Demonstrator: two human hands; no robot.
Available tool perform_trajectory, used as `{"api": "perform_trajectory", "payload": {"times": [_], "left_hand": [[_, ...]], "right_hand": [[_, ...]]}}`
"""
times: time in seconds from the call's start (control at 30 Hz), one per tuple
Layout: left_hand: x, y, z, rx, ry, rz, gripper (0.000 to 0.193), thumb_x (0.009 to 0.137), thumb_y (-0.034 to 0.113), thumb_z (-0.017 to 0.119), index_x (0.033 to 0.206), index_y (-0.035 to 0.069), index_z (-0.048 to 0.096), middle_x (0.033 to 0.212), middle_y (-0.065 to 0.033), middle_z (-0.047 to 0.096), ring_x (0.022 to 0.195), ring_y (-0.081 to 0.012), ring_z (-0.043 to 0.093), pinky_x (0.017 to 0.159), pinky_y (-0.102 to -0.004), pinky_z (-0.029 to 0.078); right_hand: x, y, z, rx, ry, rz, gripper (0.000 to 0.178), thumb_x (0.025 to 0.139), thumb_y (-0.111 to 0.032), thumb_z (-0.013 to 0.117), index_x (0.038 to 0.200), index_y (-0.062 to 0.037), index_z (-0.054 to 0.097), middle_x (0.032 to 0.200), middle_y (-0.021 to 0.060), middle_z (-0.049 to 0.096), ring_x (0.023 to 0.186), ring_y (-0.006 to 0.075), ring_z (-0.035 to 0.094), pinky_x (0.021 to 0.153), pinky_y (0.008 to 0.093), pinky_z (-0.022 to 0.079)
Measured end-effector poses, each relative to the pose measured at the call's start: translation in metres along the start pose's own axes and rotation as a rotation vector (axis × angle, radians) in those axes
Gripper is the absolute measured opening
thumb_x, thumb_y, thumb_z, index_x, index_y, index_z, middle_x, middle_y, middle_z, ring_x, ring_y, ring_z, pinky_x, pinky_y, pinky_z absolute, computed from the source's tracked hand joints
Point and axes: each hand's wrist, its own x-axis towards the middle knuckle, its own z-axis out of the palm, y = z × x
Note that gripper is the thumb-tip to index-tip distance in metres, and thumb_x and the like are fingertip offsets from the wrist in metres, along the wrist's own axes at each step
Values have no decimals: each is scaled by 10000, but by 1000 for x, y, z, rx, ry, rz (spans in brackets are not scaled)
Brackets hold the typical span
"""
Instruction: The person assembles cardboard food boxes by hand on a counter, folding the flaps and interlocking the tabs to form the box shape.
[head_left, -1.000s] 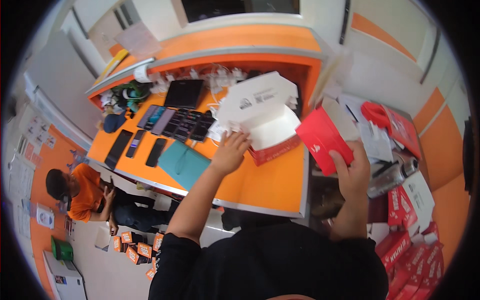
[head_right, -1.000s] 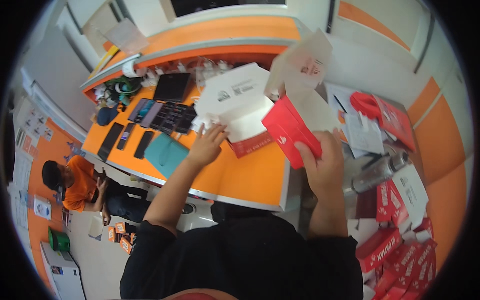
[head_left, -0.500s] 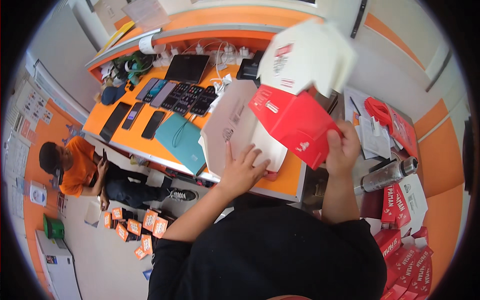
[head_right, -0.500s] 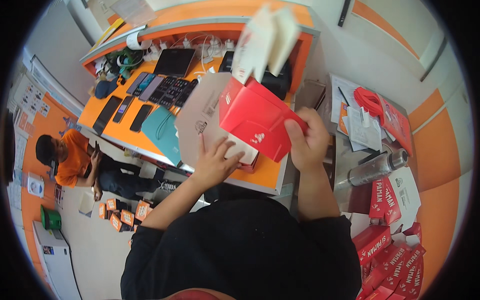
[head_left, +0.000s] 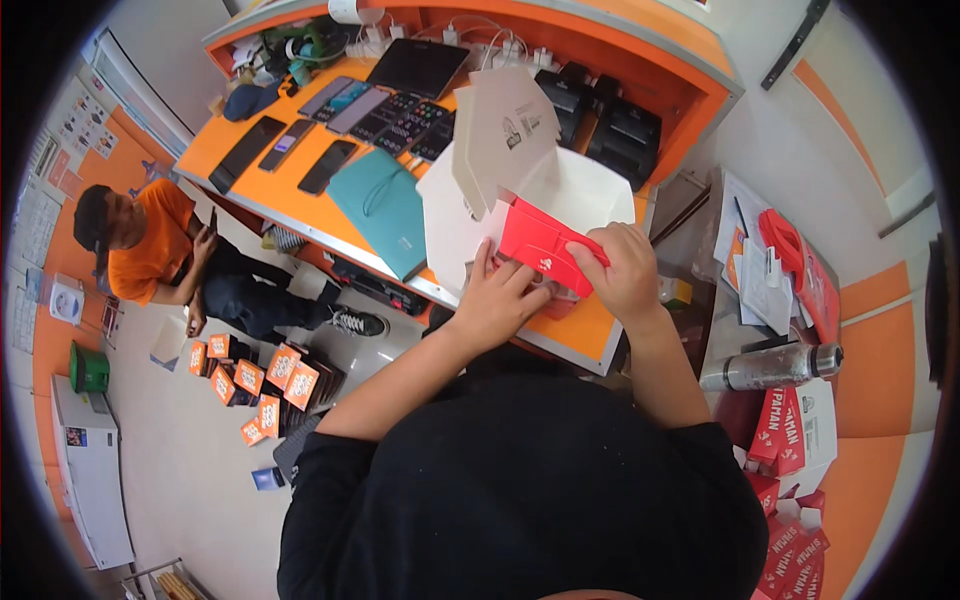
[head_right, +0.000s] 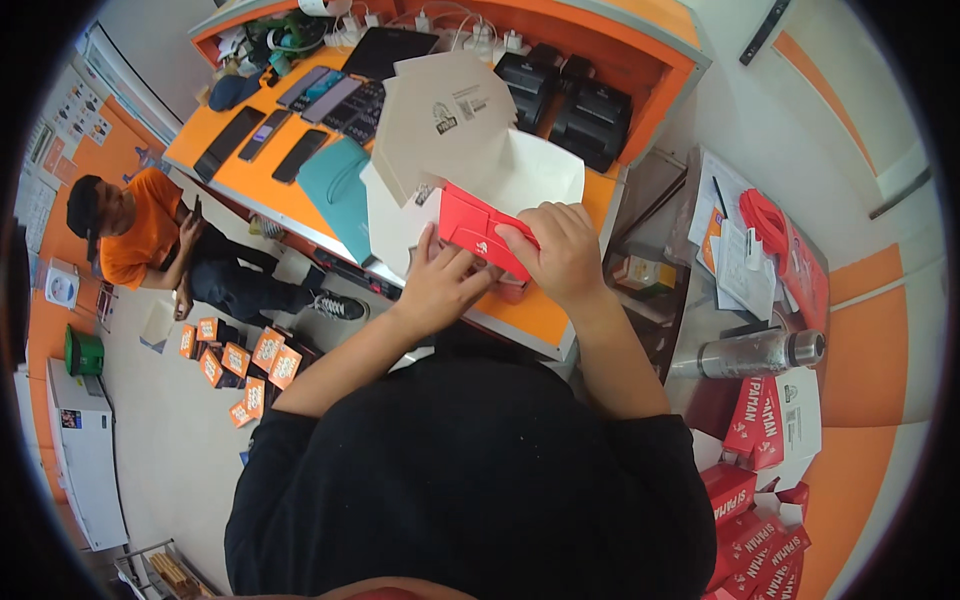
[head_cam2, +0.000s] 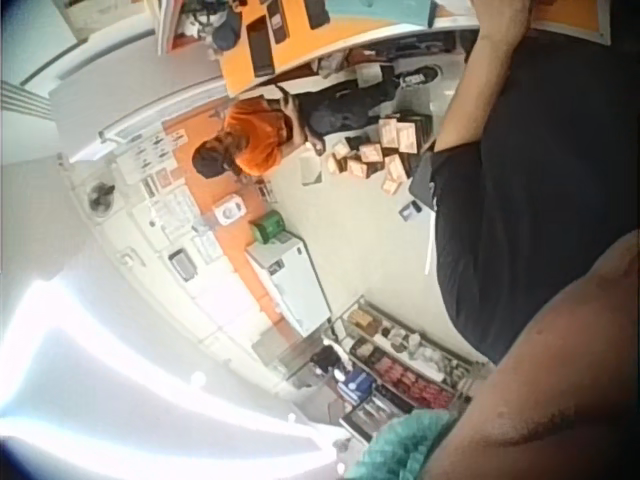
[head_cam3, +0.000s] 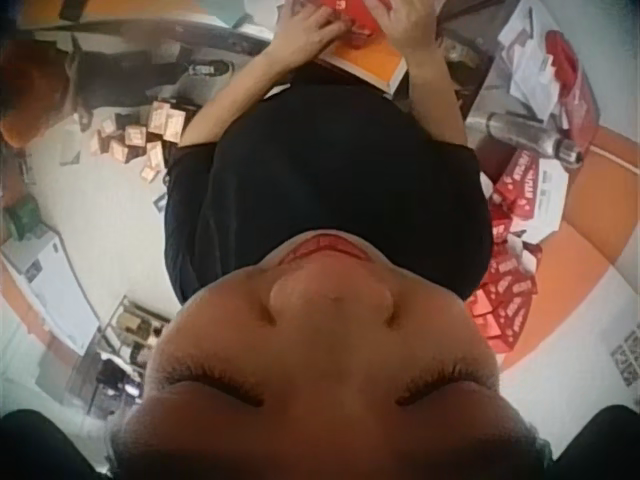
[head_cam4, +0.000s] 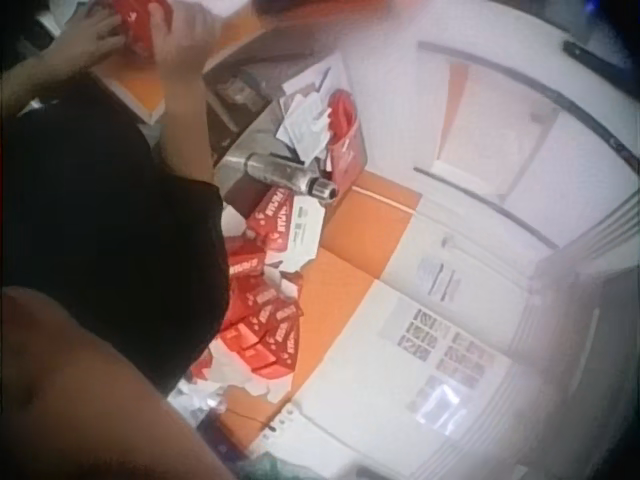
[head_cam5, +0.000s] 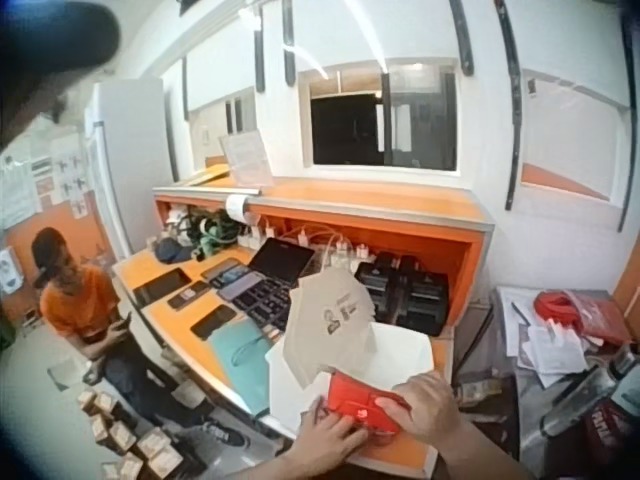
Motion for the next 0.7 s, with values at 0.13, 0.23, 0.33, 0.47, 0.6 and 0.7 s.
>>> {"api": "perform_trajectory", "payload": {"times": [0.13, 0.23, 0.33, 0.47, 0.6, 0.7], "left_hand": [[-9, 3, 5, -41, 114, 46, 276, 757, 182, 575, 1032, 164, 581, 944, 7, 527, 945, -154, 538, 985, -554, 312], [-11, 4, 9, -109, 174, 42, 292, 742, 162, 592, 1033, 148, 585, 958, 5, 540, 949, -160, 539, 989, -514, 328], [-13, 9, 7, -136, 198, 29, 329, 715, 151, 621, 1043, 140, 590, 973, -1, 547, 954, -169, 540, 988, -491, 340], [-10, 14, 2, -187, 195, 1, 388, 669, 123, 653, 1052, 135, 595, 977, -17, 546, 950, -186, 541, 975, -495, 356], [-10, 11, 6, -229, 215, -9, 394, 656, 106, 657, 1044, 127, 600, 970, -31, 544, 943, -205, 537, 971, -504, 360], [-12, 11, 3, -259, 199, 15, 392, 652, 90, 655, 1038, 140, 606, 969, -32, 533, 961, -219, 518, 973, -499, 359]], "right_hand": [[-11, 3, 8, -73, 41, -126, 217, 716, -184, 724, 705, -74, 538, 579, 26, 472, 528, 197, 460, 553, 321, 341], [-12, 3, 11, -104, 74, -163, 221, 714, -186, 726, 700, -79, 533, 561, 15, 441, 514, 183, 442, 546, 316, 331], [-15, -3, 11, -143, 95, -178, 223, 711, -184, 728, 700, -80, 531, 556, 7, 424, 507, 172, 431, 544, 310, 325], [-21, -1, 15, -159, 107, -179, 220, 705, -173, 732, 705, -81, 532, 561, -4, 423, 508, 160, 425, 543, 303, 317], [-24, 0, 18, -168, 105, -209, 210, 708, -165, 729, 715, -78, 537, 564, -8, 428, 507, 158, 421, 542, 299, 312], [-28, 5, 20, -173, 107, -246, 203, 712, -163, 725, 725, -76, 542, 566, -10, 428, 507, 155, 417, 539, 297, 305]]}}
